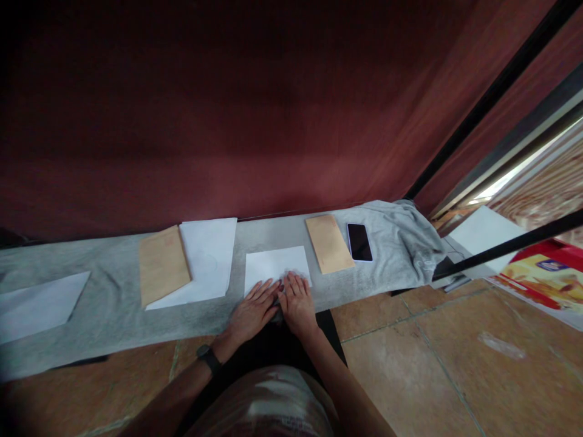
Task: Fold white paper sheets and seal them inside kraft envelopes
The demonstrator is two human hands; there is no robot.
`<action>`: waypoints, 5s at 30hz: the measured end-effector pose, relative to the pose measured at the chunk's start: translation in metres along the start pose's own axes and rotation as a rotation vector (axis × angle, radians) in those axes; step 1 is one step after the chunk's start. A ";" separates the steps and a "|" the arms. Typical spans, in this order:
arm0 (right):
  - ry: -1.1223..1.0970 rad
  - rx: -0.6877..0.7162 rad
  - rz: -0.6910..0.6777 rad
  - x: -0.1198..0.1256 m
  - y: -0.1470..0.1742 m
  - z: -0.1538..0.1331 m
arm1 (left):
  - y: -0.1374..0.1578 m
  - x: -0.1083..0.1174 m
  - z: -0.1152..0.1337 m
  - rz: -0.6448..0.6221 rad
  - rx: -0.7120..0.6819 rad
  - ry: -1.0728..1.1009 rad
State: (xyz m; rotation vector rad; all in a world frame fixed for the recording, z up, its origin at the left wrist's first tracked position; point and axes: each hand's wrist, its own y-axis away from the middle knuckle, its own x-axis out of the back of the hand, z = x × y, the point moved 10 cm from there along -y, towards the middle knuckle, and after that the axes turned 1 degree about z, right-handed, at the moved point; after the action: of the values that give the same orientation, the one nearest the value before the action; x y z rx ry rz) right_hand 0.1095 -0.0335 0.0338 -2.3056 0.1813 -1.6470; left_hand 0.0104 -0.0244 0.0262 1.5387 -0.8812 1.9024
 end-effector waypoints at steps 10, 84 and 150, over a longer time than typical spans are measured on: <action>-0.024 0.104 -0.065 -0.018 -0.007 -0.031 | 0.008 0.001 0.002 0.075 0.006 -0.033; -0.010 -0.067 -0.085 -0.021 -0.042 -0.001 | -0.013 0.001 -0.075 0.218 0.547 -0.102; 0.122 -0.155 0.060 -0.021 -0.031 0.044 | -0.039 -0.003 -0.086 0.215 0.541 -0.059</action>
State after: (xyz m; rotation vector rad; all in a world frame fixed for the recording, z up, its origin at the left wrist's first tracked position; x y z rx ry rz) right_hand 0.1422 0.0091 0.0117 -2.2841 0.4145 -1.8022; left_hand -0.0142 0.0661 0.0176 1.8717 -0.5981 2.4008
